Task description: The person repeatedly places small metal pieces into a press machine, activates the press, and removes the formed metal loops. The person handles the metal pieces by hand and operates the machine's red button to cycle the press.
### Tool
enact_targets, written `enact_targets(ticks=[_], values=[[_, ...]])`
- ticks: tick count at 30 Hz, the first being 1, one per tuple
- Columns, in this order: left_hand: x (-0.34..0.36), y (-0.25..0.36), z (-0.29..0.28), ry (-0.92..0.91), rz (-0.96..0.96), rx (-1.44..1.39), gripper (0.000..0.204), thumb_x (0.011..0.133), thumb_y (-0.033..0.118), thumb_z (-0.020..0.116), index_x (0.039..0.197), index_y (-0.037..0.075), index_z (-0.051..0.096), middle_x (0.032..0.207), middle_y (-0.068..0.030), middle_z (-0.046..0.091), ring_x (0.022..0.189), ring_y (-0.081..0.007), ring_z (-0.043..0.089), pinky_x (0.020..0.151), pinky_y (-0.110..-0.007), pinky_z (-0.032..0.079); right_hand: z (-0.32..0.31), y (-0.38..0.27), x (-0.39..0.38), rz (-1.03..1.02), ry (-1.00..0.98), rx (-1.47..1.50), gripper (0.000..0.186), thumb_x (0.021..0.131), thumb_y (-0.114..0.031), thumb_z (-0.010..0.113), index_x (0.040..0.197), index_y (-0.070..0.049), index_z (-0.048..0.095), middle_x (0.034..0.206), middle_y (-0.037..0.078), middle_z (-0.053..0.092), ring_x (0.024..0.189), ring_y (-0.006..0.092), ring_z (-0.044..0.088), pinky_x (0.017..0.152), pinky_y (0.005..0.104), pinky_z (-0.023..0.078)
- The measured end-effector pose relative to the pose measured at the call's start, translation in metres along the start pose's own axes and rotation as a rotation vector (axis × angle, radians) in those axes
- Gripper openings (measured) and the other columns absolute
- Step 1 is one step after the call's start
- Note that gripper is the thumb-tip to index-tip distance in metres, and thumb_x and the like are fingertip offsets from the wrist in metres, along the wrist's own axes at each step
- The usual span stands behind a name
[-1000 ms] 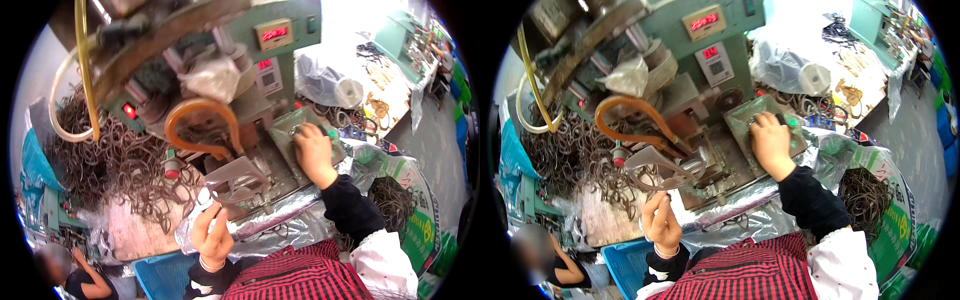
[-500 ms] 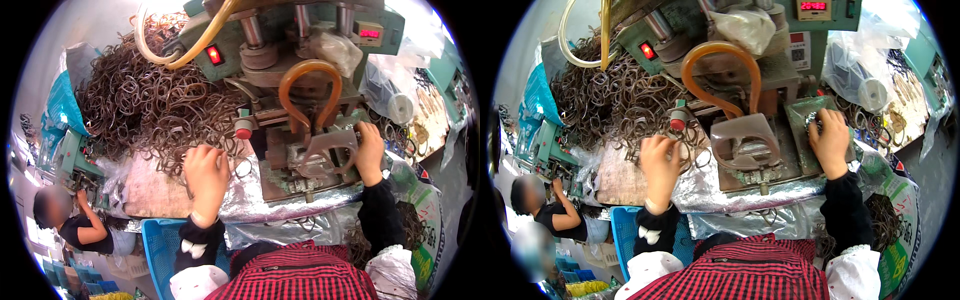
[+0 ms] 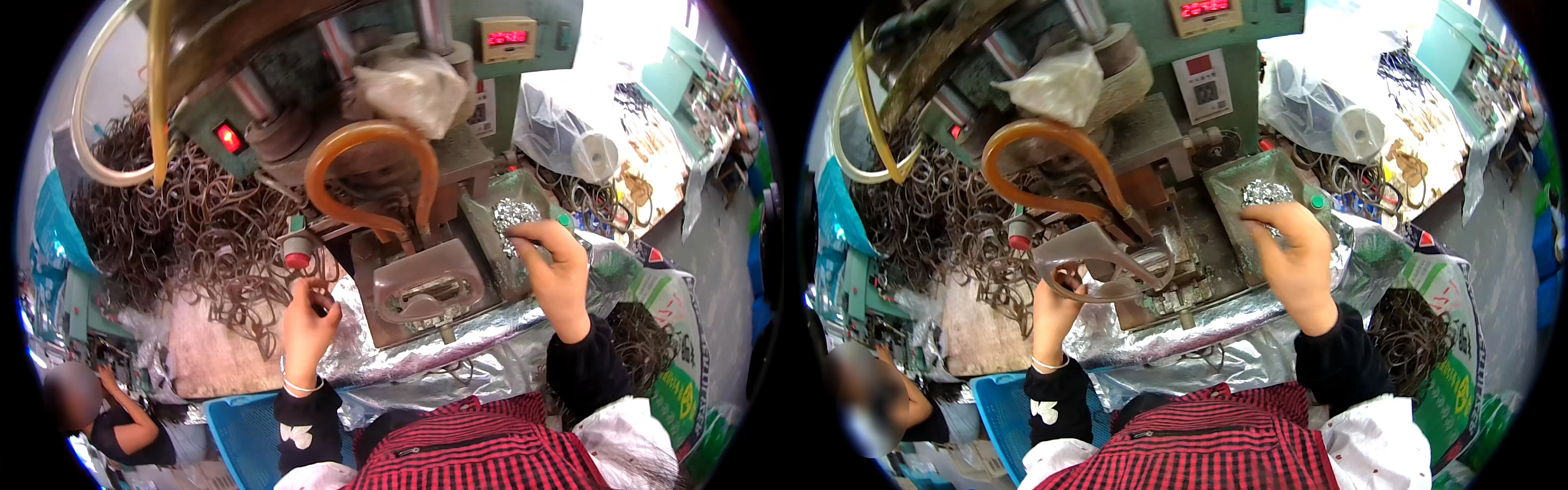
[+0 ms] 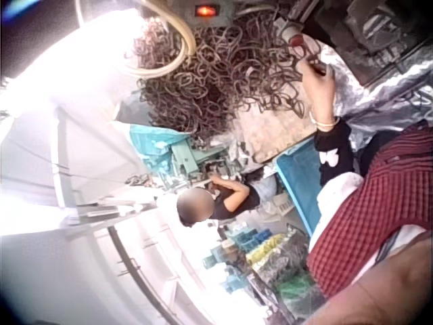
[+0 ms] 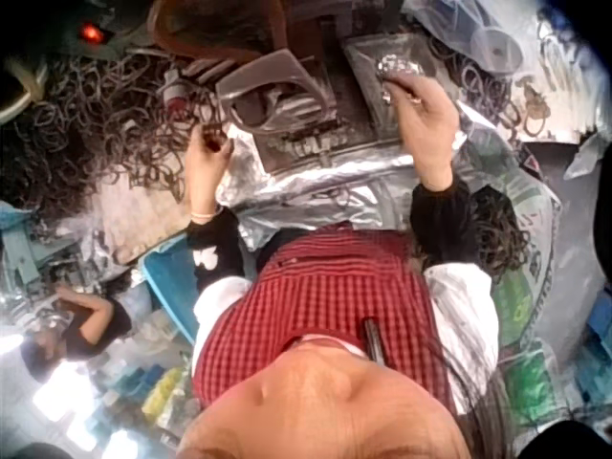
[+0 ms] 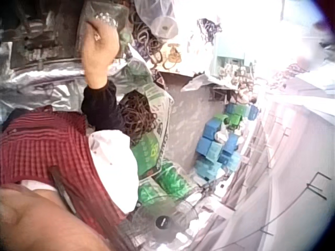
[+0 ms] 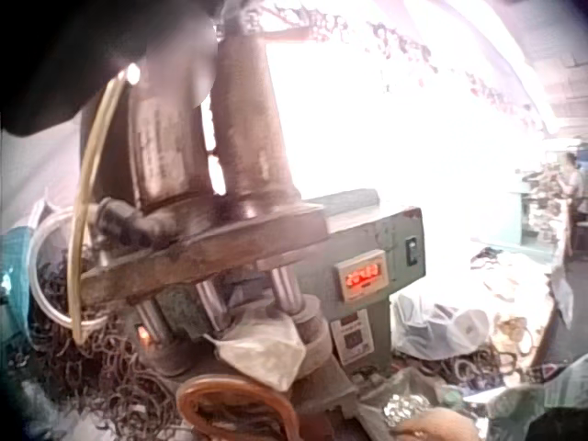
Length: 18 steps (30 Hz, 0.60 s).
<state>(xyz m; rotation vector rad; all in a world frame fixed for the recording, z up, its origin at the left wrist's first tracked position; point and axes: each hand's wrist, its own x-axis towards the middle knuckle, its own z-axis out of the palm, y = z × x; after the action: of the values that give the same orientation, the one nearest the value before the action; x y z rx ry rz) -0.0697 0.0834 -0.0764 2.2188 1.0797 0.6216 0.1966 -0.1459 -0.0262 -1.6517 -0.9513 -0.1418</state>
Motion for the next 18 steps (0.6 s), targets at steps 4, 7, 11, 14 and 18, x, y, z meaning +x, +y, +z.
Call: enact_targets(ticks=[4,7,11,14,18], values=[[-0.006,-0.028,0.0,-0.01,-0.092,-0.306,0.031,0.086,-0.003,0.068,0.116,-0.004,0.061,0.07,0.0007,0.059,0.065,-0.0065,0.054,0.061,-0.022,0.043,0.042,-0.023,0.027,-0.224,-0.042,0.172,0.018,0.079,0.001,0.072,0.097,-0.003,0.071,0.088,0.011,0.068,0.083,0.0287,0.065,0.076,0.0347,0.05],[-0.021,-0.035,0.0,0.109,-0.263,-0.576,0.028,0.091,0.007,0.067,0.117,-0.004,0.066,0.07,-0.0025,0.063,0.062,-0.0088,0.058,0.055,-0.024,0.044,0.059,-0.038,0.01,0.054,-0.087,0.404,0.025,0.081,0.002,0.07,0.106,0.0,0.067,0.097,0.008,0.068,0.09,0.0182,0.066,0.083,0.0298,0.051],[-0.018,-0.033,-0.012,0.023,0.034,0.218,0.014,0.082,0.01,0.071,0.092,0.001,0.075,0.068,-0.0102,0.067,0.06,-0.0243,0.063,0.057,-0.035,0.049,0.062,-0.047,0.011,0.326,-0.168,0.819,0.038,0.085,0.004,0.069,0.12,0.003,0.057,0.109,0.006,0.066,0.095,0.0107,0.062,0.087,0.0257,0.049],[-0.01,-0.03,-0.028,-0.061,0.215,0.628,0.01,0.073,0.016,0.072,0.076,0.008,0.078,0.074,-0.0162,0.069,0.068,-0.0396,0.065,0.066,-0.048,0.053,0.067,-0.059,0.01,0.353,-0.198,0.935,0.042,0.085,0.006,0.067,0.124,0.003,0.053,0.112,0.007,0.065,0.096,0.0087,0.061,0.089,0.0241,0.048],[-0.004,0.008,-0.053,-0.13,0.001,0.365,0.016,0.082,0.013,0.071,0.095,0.006,0.076,0.073,-0.0163,0.069,0.068,-0.0313,0.069,0.063,-0.039,0.052,0.06,-0.078,-0.004,0.381,-0.099,0.834,0.043,0.085,0.005,0.063,0.127,0.002,0.053,0.117,0.008,0.063,0.103,0.013,0.061,0.093,0.0275,0.047]])
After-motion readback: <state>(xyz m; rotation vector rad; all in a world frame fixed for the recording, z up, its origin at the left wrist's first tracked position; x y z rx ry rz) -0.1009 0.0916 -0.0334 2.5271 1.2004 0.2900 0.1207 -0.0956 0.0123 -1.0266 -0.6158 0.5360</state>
